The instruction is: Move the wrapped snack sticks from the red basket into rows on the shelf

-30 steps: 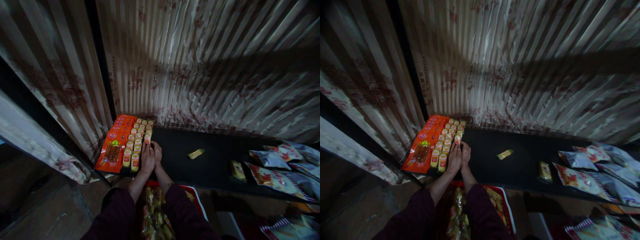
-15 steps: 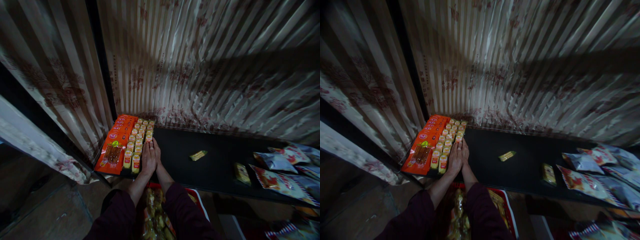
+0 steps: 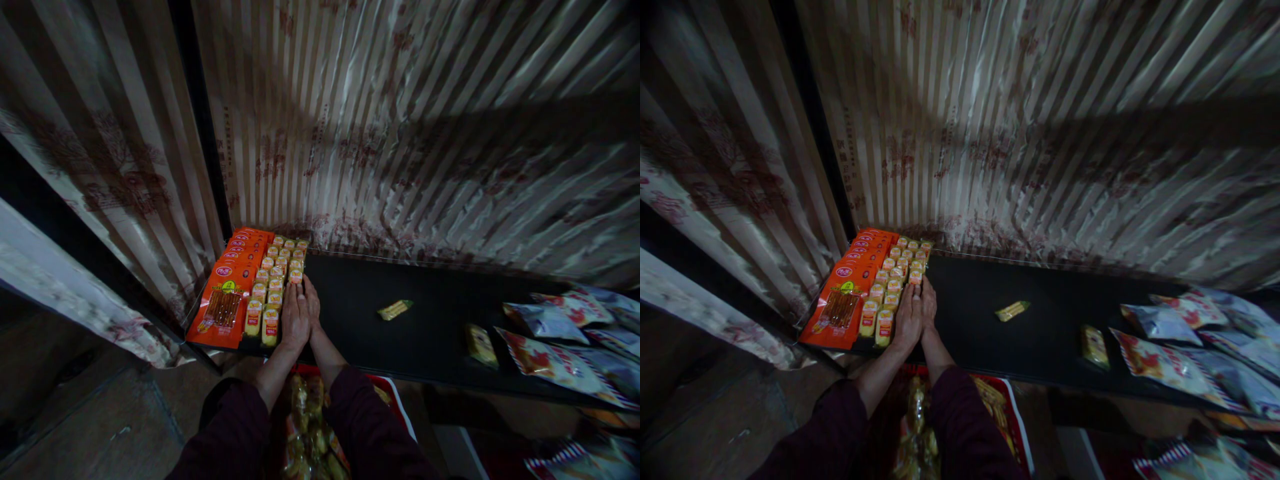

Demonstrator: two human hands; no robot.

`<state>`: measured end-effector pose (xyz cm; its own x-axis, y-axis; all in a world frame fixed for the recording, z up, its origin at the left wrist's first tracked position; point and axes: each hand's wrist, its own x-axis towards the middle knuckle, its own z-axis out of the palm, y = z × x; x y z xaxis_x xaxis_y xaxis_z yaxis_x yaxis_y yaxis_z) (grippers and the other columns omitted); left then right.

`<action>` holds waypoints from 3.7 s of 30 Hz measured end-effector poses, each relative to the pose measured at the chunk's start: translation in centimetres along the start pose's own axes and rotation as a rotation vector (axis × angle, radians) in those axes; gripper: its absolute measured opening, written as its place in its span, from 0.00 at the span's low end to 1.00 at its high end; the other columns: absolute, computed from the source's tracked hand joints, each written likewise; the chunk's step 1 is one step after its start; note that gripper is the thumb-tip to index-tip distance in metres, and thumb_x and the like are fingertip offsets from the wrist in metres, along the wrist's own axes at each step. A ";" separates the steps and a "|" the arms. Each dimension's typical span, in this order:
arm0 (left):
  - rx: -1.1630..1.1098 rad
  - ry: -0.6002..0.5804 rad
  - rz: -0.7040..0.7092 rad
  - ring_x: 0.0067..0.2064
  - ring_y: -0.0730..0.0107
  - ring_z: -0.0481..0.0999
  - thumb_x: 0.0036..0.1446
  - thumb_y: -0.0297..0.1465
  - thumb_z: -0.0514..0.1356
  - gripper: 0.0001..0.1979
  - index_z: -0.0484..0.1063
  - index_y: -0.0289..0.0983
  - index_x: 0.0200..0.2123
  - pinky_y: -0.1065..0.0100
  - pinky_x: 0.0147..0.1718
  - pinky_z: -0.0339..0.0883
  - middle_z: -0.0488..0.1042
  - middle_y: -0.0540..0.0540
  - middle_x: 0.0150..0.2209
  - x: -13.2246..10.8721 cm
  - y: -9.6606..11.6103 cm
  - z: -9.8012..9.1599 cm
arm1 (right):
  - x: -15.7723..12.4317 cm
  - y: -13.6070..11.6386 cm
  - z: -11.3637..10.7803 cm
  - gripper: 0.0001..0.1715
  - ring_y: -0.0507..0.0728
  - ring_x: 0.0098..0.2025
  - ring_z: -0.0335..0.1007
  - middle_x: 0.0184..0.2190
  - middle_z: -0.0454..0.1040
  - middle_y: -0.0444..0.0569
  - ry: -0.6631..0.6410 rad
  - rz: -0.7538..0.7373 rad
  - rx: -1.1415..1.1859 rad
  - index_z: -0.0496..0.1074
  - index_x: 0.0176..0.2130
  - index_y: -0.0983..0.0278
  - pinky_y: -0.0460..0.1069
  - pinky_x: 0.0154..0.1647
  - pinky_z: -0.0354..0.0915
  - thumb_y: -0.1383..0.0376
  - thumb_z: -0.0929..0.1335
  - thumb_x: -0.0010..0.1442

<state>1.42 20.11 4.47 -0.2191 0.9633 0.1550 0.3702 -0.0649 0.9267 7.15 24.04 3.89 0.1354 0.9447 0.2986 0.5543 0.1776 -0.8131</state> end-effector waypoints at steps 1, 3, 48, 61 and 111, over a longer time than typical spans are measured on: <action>0.000 0.001 0.003 0.65 0.61 0.54 0.61 0.34 0.45 0.24 0.62 0.34 0.58 0.59 0.65 0.44 0.59 0.39 0.62 0.0 0.0 0.0 | 0.1 0.1 0.0 0.25 0.58 0.57 0.62 0.51 0.71 0.54 -0.001 0.001 -0.004 0.67 0.53 0.63 0.55 0.56 0.59 0.62 0.58 0.58; 0.001 0.011 0.015 0.65 0.62 0.53 0.62 0.35 0.44 0.25 0.61 0.32 0.58 0.60 0.65 0.44 0.58 0.38 0.63 -0.1 0.1 0.2 | 0.2 0.3 0.1 0.26 0.58 0.57 0.62 0.52 0.70 0.54 0.000 0.009 -0.012 0.66 0.54 0.64 0.55 0.57 0.58 0.62 0.59 0.57; 0.997 -0.087 0.436 0.64 0.51 0.53 0.59 0.23 0.45 0.22 0.63 0.24 0.55 0.43 0.61 0.44 0.62 0.27 0.58 2.7 2.9 -1.3 | 6.7 2.9 2.0 0.41 0.57 0.63 0.55 0.60 0.62 0.48 0.061 0.335 0.748 0.64 0.58 0.62 0.53 0.65 0.50 0.40 0.56 0.57; 1.054 -0.098 0.472 0.65 0.53 0.52 0.60 0.24 0.45 0.21 0.62 0.26 0.56 0.45 0.62 0.45 0.61 0.29 0.59 2.9 3.5 -2.0 | 8.0 4.3 2.4 0.39 0.57 0.64 0.52 0.59 0.63 0.46 0.118 0.286 0.665 0.63 0.58 0.62 0.53 0.66 0.48 0.43 0.56 0.59; 0.951 -0.191 0.471 0.66 0.55 0.49 0.60 0.24 0.45 0.21 0.65 0.26 0.54 0.50 0.63 0.47 0.59 0.31 0.61 0.8 3.4 -1.8 | 5.0 2.6 -0.1 0.39 0.58 0.62 0.58 0.57 0.67 0.52 0.080 0.346 0.683 0.70 0.53 0.64 0.54 0.65 0.49 0.40 0.59 0.56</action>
<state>0.92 20.18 8.35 0.2430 0.9244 0.2942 0.9481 -0.2904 0.1293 9.37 29.23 3.37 0.2817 0.9594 -0.0145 -0.1569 0.0311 -0.9871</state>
